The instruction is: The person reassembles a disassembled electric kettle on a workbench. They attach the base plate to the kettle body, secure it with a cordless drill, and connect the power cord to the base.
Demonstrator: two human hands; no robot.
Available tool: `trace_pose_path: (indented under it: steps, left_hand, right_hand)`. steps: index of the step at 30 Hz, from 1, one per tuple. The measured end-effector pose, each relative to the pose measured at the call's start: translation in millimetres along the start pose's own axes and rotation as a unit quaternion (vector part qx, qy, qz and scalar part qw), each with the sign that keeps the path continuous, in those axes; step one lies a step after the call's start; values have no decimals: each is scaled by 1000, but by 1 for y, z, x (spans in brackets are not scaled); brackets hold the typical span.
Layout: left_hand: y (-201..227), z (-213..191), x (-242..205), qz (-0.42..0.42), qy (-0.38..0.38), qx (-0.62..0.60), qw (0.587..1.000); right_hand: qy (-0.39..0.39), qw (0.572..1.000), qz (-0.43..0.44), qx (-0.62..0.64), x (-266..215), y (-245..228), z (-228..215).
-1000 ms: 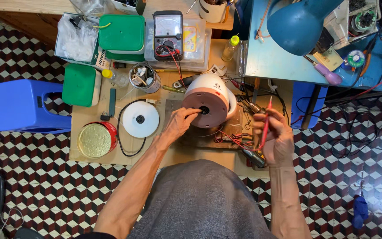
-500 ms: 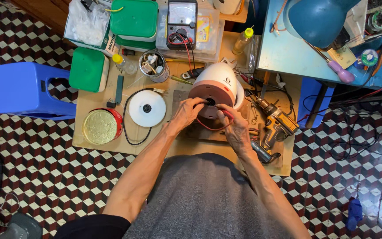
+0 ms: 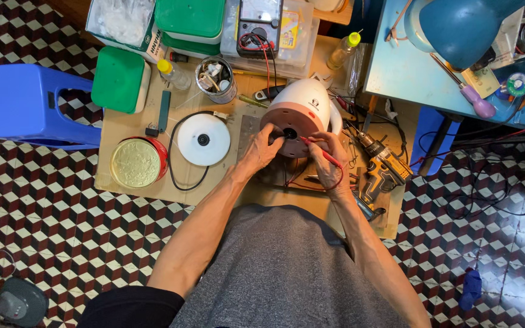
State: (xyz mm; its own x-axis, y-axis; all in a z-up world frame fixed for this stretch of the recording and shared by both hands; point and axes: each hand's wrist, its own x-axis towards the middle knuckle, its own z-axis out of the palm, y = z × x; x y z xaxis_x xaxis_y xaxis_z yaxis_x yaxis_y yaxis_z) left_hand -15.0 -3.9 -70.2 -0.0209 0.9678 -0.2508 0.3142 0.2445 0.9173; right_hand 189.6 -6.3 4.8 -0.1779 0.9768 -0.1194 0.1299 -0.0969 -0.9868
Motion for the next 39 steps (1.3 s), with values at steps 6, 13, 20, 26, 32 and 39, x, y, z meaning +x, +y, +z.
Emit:
trace_pose_path:
  steps: [6,13,20,26,32,39]
  left_hand:
    - [-12,-3,2,5,-27,-21,999]
    - [-17,-2,5,7,-12,-36,999]
    - [-3,0,0,-7,12,6,1000]
    - [1,2,-3,16,28,-11,999]
    - [0,5,-3,18,29,13,999]
    - [-3,6,-3,28,26,-17,999]
  right_hand:
    - [5,993,38,-112,-1,-2,-1]
    - [-1,991,24,-135,-1,-8,2]
    - [5,975,-17,-220,-4,-17,7]
    - [14,957,-59,-283,-6,-17,11]
    - [29,947,-80,-311,-6,-13,14]
    - [37,940,-72,-330,-6,-7,14]
